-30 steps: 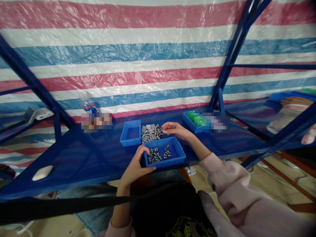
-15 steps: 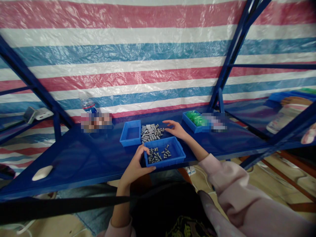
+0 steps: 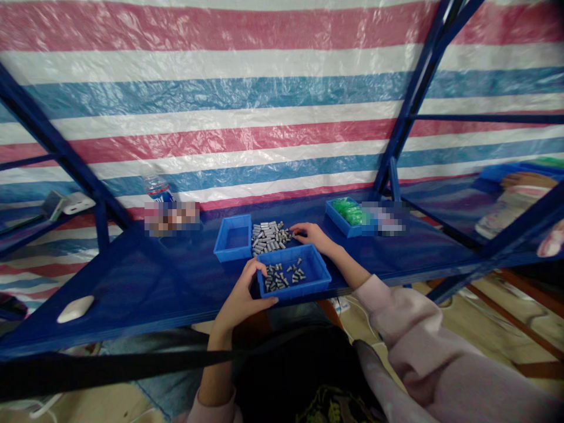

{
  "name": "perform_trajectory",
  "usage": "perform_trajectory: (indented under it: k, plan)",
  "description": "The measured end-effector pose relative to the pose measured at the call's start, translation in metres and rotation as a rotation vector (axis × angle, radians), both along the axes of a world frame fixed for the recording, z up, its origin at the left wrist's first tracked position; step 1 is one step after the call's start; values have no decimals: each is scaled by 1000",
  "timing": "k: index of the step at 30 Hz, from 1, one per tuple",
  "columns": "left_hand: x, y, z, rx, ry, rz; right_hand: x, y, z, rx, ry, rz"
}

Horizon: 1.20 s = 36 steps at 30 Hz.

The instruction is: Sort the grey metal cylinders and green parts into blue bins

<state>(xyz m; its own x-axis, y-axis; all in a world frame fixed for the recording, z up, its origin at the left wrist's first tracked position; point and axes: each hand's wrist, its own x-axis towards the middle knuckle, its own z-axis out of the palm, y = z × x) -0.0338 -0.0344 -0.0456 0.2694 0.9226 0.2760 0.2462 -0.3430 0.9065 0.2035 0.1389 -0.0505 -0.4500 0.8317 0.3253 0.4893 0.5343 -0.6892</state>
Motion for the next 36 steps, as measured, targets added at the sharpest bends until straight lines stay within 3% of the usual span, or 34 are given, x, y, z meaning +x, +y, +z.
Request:
perform_trajectory:
  k: [8,12,17,21,25,27,32,36]
  plan:
    - [0,0,0,-3,9,-9,1,-1,0,103,-58,-29]
    - [-1,0,0,-2,5,-7,1,-4,6,48,-8,-20]
    - [-1,0,1,4,14,-10,-1,-14,20,-217,239,50]
    - [-1,0,1,10,19,-8,0,-27,34,-504,436,220]
    - [-1,0,0,13,20,-6,3,-33,41,-685,380,449]
    - [-1,0,0,10,21,-9,3,-34,43,-722,327,493]
    - [-1,0,-1,0,9,-2,1,-35,42,-691,377,385]
    - [-1,1,-1,2,7,-3,-2,-27,33,-471,387,162]
